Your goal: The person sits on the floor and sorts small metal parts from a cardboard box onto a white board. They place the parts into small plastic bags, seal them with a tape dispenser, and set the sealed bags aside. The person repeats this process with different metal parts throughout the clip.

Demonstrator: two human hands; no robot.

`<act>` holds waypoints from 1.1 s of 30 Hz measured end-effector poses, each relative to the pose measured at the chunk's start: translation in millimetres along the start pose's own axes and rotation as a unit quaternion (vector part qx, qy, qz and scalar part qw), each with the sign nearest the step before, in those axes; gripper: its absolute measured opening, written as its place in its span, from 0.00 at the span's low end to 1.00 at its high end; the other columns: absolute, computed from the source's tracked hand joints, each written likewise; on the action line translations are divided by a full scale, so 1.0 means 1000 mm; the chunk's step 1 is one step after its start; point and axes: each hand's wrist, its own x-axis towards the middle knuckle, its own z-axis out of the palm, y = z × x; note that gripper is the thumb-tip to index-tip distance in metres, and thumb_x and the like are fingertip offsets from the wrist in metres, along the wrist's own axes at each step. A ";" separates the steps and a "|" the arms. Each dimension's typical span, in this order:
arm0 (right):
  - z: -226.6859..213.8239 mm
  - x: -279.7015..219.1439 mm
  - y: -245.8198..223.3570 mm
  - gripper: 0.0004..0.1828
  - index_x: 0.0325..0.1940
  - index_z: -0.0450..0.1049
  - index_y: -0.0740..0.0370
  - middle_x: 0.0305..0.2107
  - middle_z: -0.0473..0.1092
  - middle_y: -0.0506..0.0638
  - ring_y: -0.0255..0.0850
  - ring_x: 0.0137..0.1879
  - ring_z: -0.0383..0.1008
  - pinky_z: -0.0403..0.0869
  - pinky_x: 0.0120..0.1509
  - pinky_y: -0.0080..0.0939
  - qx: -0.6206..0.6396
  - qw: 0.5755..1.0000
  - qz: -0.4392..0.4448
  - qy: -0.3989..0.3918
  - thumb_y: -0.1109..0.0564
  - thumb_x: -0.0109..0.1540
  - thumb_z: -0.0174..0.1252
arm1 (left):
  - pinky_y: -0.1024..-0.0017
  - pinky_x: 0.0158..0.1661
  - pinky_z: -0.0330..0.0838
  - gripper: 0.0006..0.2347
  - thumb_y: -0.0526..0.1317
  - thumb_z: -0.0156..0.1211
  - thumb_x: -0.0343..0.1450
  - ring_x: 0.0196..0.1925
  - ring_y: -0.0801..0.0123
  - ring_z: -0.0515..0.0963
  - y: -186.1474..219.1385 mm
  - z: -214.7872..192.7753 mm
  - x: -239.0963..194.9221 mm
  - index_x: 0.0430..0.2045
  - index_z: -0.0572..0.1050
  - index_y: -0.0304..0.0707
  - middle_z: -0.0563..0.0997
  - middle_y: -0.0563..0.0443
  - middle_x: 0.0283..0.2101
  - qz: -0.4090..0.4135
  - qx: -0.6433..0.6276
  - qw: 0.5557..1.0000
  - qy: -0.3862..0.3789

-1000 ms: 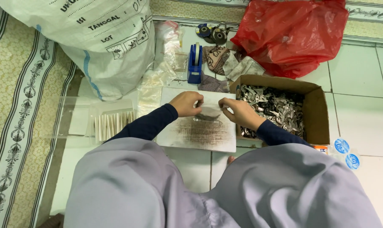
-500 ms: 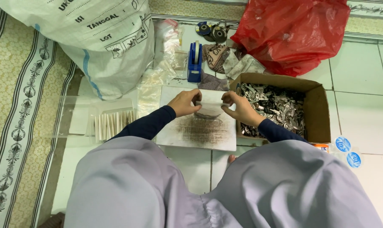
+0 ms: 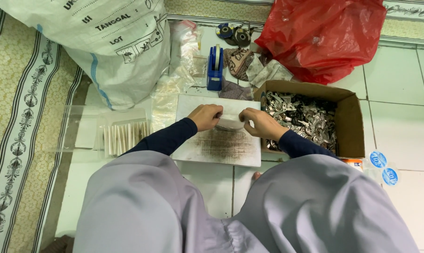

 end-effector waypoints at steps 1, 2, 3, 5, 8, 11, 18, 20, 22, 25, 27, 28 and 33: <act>0.000 0.001 0.001 0.11 0.43 0.71 0.55 0.34 0.73 0.55 0.59 0.41 0.78 0.77 0.41 0.57 0.000 1.000 0.000 0.000 0.61 0.57 0.57 | 0.61 0.43 0.77 0.02 0.33 0.56 0.71 0.38 0.57 0.83 0.001 -0.003 -0.001 0.31 0.72 0.42 0.79 0.50 0.31 0.000 0.000 1.000 0.001; -0.001 0.002 0.002 0.11 0.43 0.72 0.55 0.34 0.73 0.55 0.57 0.41 0.78 0.77 0.42 0.55 0.034 0.999 0.011 -0.001 0.60 0.56 0.57 | 0.61 0.42 0.77 0.03 0.38 0.59 0.69 0.37 0.59 0.82 0.003 -0.005 -0.002 0.29 0.71 0.44 0.77 0.53 0.31 0.002 0.006 1.000 0.003; -0.001 0.003 0.004 0.12 0.43 0.73 0.56 0.34 0.73 0.55 0.55 0.41 0.78 0.77 0.43 0.53 0.068 0.997 0.022 0.000 0.58 0.55 0.56 | 0.61 0.41 0.77 0.06 0.43 0.62 0.67 0.37 0.61 0.82 0.004 -0.008 -0.003 0.28 0.71 0.47 0.76 0.55 0.30 0.006 0.013 1.000 0.006; 0.004 0.005 0.010 0.11 0.43 0.74 0.56 0.32 0.73 0.53 0.53 0.40 0.79 0.77 0.43 0.51 0.065 0.998 0.019 0.018 0.59 0.56 0.59 | 0.61 0.41 0.77 0.07 0.44 0.61 0.69 0.36 0.60 0.82 -0.003 -0.004 -0.001 0.28 0.71 0.45 0.77 0.53 0.29 -0.008 -0.014 1.000 0.008; 0.009 0.005 0.017 0.16 0.47 0.71 0.58 0.33 0.74 0.55 0.55 0.41 0.79 0.77 0.44 0.53 0.070 0.996 0.035 0.049 0.60 0.56 0.63 | 0.61 0.41 0.77 0.06 0.42 0.59 0.70 0.36 0.58 0.82 -0.001 -0.011 -0.003 0.31 0.71 0.43 0.77 0.51 0.30 -0.038 -0.049 0.998 0.010; 0.012 0.008 0.020 0.19 0.50 0.69 0.61 0.34 0.75 0.59 0.58 0.42 0.79 0.77 0.44 0.55 0.069 0.994 0.055 0.069 0.60 0.57 0.64 | 0.62 0.41 0.78 0.06 0.38 0.59 0.70 0.38 0.59 0.83 0.004 -0.019 -0.004 0.37 0.70 0.42 0.78 0.50 0.32 -0.061 -0.054 0.997 0.016; 0.015 0.015 0.017 0.08 0.44 0.72 0.56 0.40 0.74 0.54 0.55 0.44 0.79 0.78 0.45 0.54 -0.013 0.999 0.029 0.038 0.61 0.60 0.60 | 0.60 0.44 0.78 0.05 0.38 0.58 0.69 0.42 0.57 0.82 0.000 -0.017 -0.003 0.35 0.74 0.40 0.78 0.48 0.35 -0.049 -0.014 0.999 0.013; 0.012 0.013 0.013 0.07 0.43 0.70 0.57 0.37 0.73 0.55 0.57 0.42 0.79 0.78 0.44 0.55 -0.016 0.999 0.032 0.014 0.62 0.61 0.58 | 0.60 0.44 0.77 0.04 0.37 0.56 0.70 0.42 0.55 0.82 -0.009 -0.008 0.000 0.35 0.73 0.39 0.77 0.47 0.35 -0.052 -0.045 0.998 0.006; 0.011 0.013 0.012 0.06 0.43 0.69 0.58 0.33 0.73 0.56 0.59 0.41 0.78 0.77 0.43 0.56 -0.020 0.999 0.035 -0.009 0.63 0.62 0.55 | 0.60 0.45 0.76 0.03 0.35 0.54 0.71 0.42 0.54 0.81 -0.018 0.003 0.003 0.34 0.72 0.37 0.76 0.47 0.34 -0.054 -0.075 0.996 0.000; 0.013 0.013 0.015 0.06 0.42 0.69 0.57 0.33 0.73 0.56 0.60 0.41 0.78 0.77 0.42 0.57 -0.047 0.998 0.035 -0.029 0.64 0.62 0.55 | 0.60 0.45 0.76 0.04 0.33 0.52 0.73 0.41 0.55 0.81 -0.023 0.013 0.006 0.38 0.72 0.36 0.77 0.46 0.35 -0.055 -0.086 0.995 -0.022; 0.015 0.016 0.018 0.08 0.42 0.69 0.58 0.37 0.73 0.56 0.61 0.44 0.78 0.78 0.43 0.58 0.004 0.999 0.034 -0.036 0.62 0.59 0.57 | 0.62 0.44 0.76 0.01 0.33 0.54 0.72 0.42 0.57 0.81 -0.018 0.010 0.006 0.34 0.72 0.38 0.77 0.48 0.34 -0.054 -0.045 0.997 -0.035; 0.015 0.016 0.019 0.08 0.42 0.69 0.58 0.37 0.73 0.56 0.61 0.44 0.78 0.78 0.43 0.58 0.004 0.999 0.034 -0.035 0.62 0.59 0.57 | 0.62 0.44 0.76 0.01 0.33 0.54 0.72 0.42 0.57 0.81 -0.018 0.009 0.007 0.34 0.72 0.38 0.77 0.48 0.34 -0.054 -0.045 0.997 -0.035; 0.012 0.019 0.012 0.10 0.45 0.74 0.62 0.38 0.74 0.60 0.60 0.44 0.78 0.78 0.46 0.55 0.051 0.998 0.025 0.010 0.62 0.59 0.60 | 0.59 0.42 0.76 0.08 0.42 0.59 0.72 0.41 0.54 0.81 -0.019 0.006 0.008 0.32 0.71 0.39 0.76 0.45 0.34 -0.064 -0.086 0.994 0.006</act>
